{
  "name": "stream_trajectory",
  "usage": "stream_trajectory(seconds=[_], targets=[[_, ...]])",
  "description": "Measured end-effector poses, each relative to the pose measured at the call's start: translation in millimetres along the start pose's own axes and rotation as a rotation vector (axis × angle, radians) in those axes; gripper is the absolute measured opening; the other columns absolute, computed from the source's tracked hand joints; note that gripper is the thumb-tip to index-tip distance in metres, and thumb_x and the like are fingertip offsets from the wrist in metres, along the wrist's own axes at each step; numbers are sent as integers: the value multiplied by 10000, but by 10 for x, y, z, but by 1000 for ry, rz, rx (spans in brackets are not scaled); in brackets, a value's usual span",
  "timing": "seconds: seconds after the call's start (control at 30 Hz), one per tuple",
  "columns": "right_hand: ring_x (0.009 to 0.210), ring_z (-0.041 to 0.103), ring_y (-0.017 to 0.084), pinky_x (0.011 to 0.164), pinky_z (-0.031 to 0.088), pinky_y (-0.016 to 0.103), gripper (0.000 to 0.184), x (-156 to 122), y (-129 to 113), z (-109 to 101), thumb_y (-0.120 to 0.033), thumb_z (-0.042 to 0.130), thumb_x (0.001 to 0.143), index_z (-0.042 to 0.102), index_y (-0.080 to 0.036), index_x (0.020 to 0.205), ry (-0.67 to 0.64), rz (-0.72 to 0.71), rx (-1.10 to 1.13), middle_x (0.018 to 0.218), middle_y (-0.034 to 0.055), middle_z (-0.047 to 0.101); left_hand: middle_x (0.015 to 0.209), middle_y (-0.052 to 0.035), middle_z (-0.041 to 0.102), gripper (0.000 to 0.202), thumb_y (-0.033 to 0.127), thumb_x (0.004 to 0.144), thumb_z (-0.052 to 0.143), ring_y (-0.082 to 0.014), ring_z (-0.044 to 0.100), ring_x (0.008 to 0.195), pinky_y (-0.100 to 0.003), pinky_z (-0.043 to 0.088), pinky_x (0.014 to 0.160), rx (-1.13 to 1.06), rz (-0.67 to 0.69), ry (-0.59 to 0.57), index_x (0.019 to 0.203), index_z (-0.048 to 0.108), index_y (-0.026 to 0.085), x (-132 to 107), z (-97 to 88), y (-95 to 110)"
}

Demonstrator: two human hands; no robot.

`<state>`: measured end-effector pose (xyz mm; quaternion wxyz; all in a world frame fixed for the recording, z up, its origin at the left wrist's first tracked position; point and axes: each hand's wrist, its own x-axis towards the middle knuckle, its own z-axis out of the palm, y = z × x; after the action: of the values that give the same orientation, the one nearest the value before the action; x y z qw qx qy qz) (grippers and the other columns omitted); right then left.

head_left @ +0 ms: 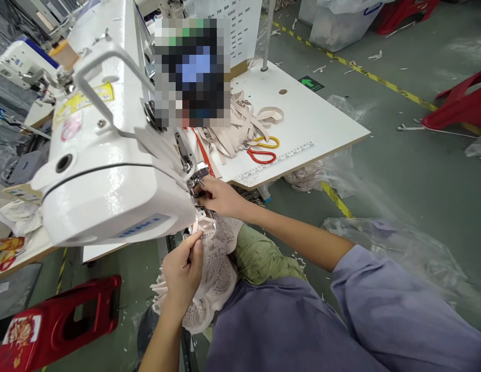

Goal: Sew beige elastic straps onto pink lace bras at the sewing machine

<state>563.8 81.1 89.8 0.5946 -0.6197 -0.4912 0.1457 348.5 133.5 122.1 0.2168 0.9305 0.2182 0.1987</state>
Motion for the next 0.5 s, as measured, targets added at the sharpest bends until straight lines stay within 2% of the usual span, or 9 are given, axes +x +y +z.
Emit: stream_trajectory(seconds=[0.27, 0.43, 0.5], targets=[[831, 541, 157, 737, 414, 275, 131, -14, -20, -22, -38, 582, 753, 580, -168, 773, 13, 2, 51, 934, 19, 568, 926, -49, 789, 274, 289, 974, 550, -163, 729, 698, -206, 507, 582, 12, 35, 4, 1160, 738, 219, 15, 52, 13], [805, 530, 161, 716, 412, 275, 91, -44, -55, -49, -83, 578, 769, 585, -171, 789, 17, 0, 28, 898, 17, 563, 1058, -54, 774, 285, 295, 972, 556, -191, 748, 861, -227, 561, 731, -15, 0, 6, 1194, 723, 228, -1, 76, -28], [809, 535, 169, 723, 424, 282, 77, -66, -75, -45, -103, 562, 775, 589, -174, 788, 12, -2, -14, 937, 34, 585, 1091, -49, 767, 276, 296, 967, 565, -194, 749, 888, -236, 569, 747, -46, -8, 4, 1182, 728, 240, -14, 90, -56]])
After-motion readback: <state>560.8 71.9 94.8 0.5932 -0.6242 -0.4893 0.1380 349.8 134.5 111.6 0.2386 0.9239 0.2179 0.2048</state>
